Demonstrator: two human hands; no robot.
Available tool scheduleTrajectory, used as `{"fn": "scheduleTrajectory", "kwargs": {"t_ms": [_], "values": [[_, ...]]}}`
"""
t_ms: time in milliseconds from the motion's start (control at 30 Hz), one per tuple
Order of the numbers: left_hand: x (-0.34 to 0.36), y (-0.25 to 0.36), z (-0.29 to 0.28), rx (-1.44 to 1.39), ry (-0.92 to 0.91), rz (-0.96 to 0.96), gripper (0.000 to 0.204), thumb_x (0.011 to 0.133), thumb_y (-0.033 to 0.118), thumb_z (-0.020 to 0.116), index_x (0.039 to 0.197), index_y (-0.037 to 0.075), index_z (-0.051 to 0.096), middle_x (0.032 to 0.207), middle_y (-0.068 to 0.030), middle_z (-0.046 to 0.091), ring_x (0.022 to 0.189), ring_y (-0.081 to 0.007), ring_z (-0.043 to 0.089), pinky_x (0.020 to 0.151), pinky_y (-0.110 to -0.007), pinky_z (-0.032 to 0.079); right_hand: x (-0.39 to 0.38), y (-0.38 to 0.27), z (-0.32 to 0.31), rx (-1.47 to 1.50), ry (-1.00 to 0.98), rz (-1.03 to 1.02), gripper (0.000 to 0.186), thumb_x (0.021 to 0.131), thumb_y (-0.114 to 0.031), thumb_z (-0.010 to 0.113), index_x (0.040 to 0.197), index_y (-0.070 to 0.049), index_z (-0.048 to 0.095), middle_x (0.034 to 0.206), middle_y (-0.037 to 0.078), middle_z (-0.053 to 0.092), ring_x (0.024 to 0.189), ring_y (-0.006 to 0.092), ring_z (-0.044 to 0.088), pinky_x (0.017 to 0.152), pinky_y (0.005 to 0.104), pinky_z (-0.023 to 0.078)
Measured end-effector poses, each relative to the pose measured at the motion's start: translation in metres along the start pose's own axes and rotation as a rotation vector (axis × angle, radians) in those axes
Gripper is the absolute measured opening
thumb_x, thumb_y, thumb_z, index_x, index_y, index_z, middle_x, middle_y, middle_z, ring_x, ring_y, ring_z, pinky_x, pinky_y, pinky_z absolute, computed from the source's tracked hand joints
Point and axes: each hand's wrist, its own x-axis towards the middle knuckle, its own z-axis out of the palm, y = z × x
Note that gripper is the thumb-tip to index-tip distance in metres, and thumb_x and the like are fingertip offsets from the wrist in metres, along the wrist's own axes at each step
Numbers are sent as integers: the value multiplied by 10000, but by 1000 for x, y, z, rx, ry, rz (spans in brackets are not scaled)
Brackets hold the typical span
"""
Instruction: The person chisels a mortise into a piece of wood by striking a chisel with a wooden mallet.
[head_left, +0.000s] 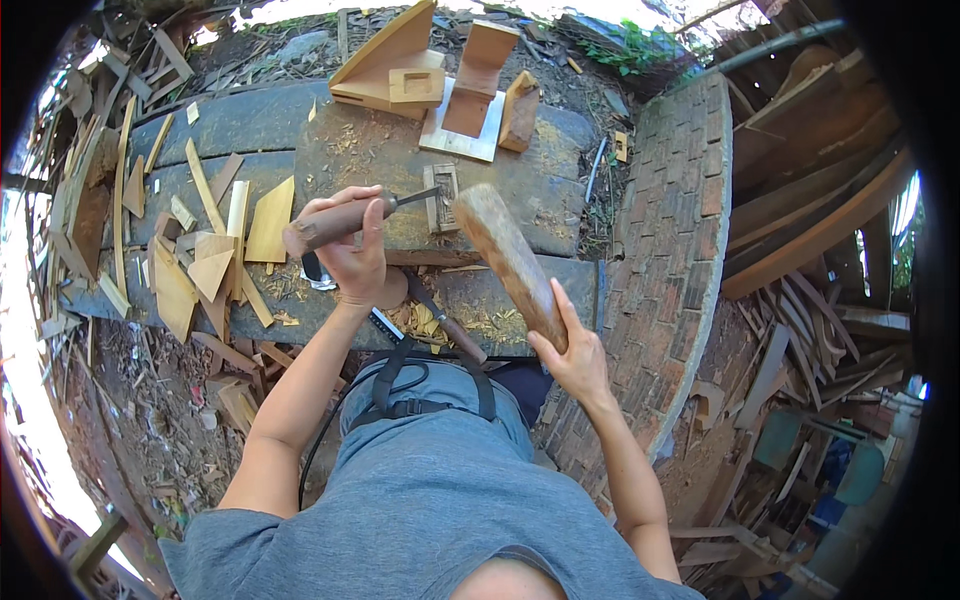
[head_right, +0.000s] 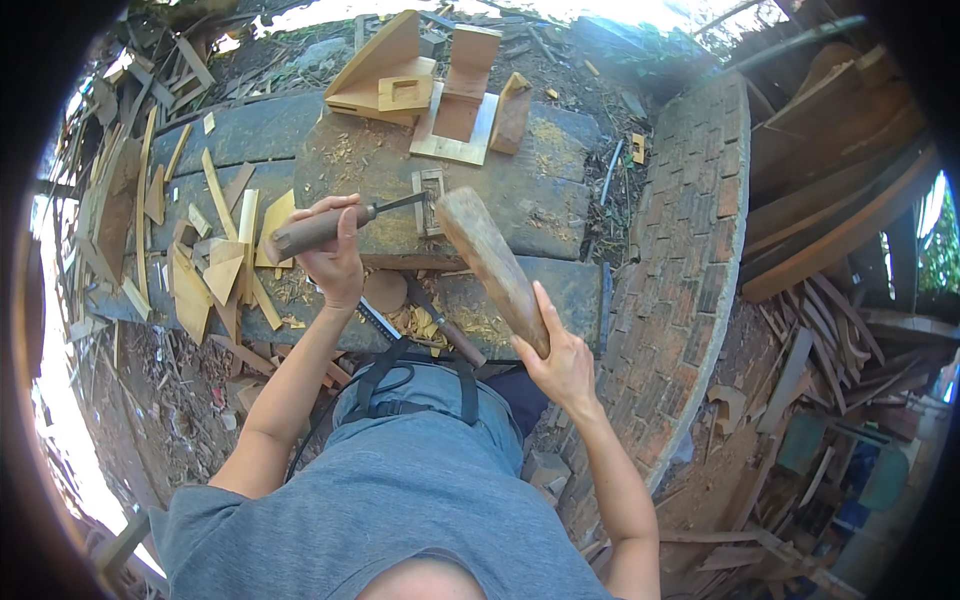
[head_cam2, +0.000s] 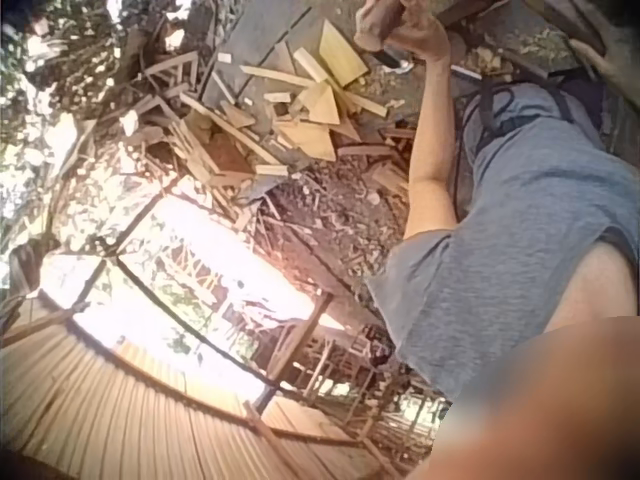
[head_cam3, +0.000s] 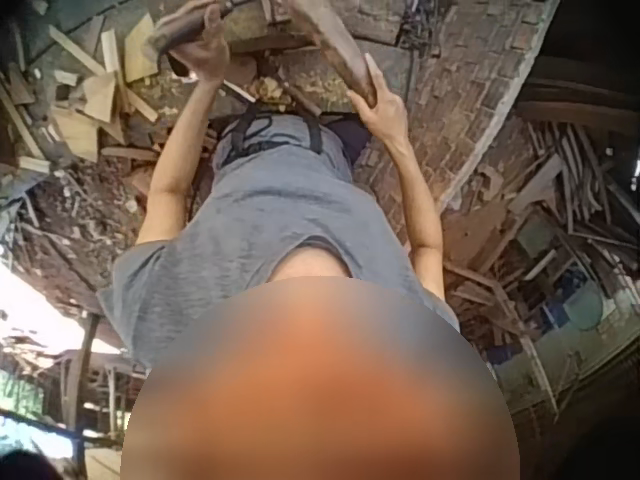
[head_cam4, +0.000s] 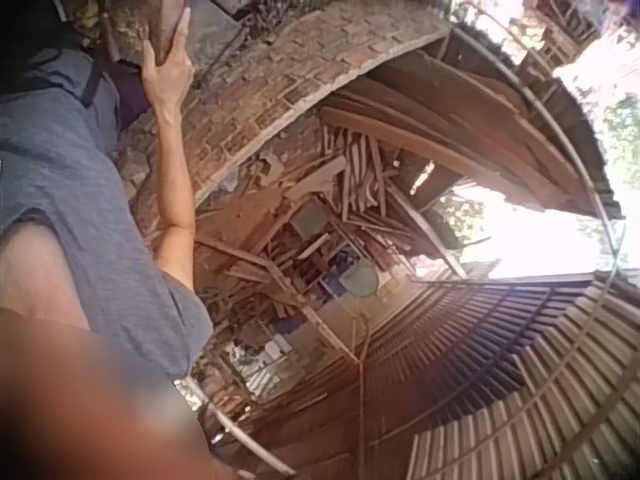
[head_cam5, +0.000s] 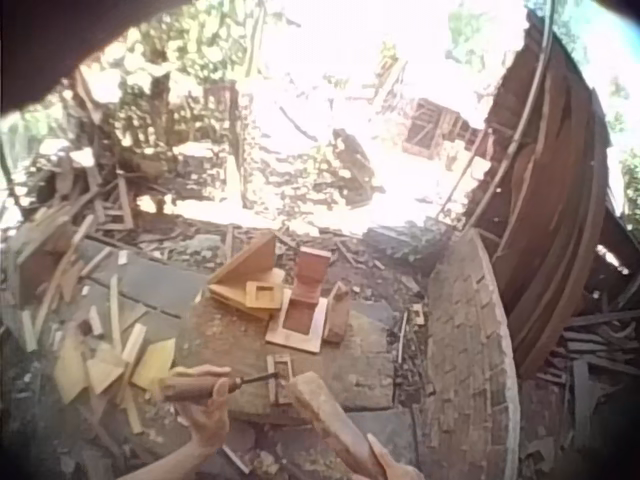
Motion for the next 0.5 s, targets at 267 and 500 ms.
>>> {"fn": "scheduleTrajectory", "kwargs": {"t_ms": [267, 500], "values": [[61, 10, 23, -154, 34, -24, 275, 1018, 53, 529, 1188, 40, 313, 885, -131, 645, 854, -228, 690, 909, -456, 572, -3, 11, 13, -71, -50, 60, 863, 865, -371, 736, 1595, -333, 277, 1019, 218, 737, 911, 419, 723, 790, 487, 575], [95, -9, 69, -148, -137, -109, 283, 1030, 90, 565, 1210, 46, 351, 874, -71, 578, 700, -152, 629, 707, -350, 575, -3, 14, 13, -64, -21, 53, 863, 860, -348, 741, 1593, -335, 286, 1057, 198, 739, 923, 402, 726, 792, 478, 576]]}}
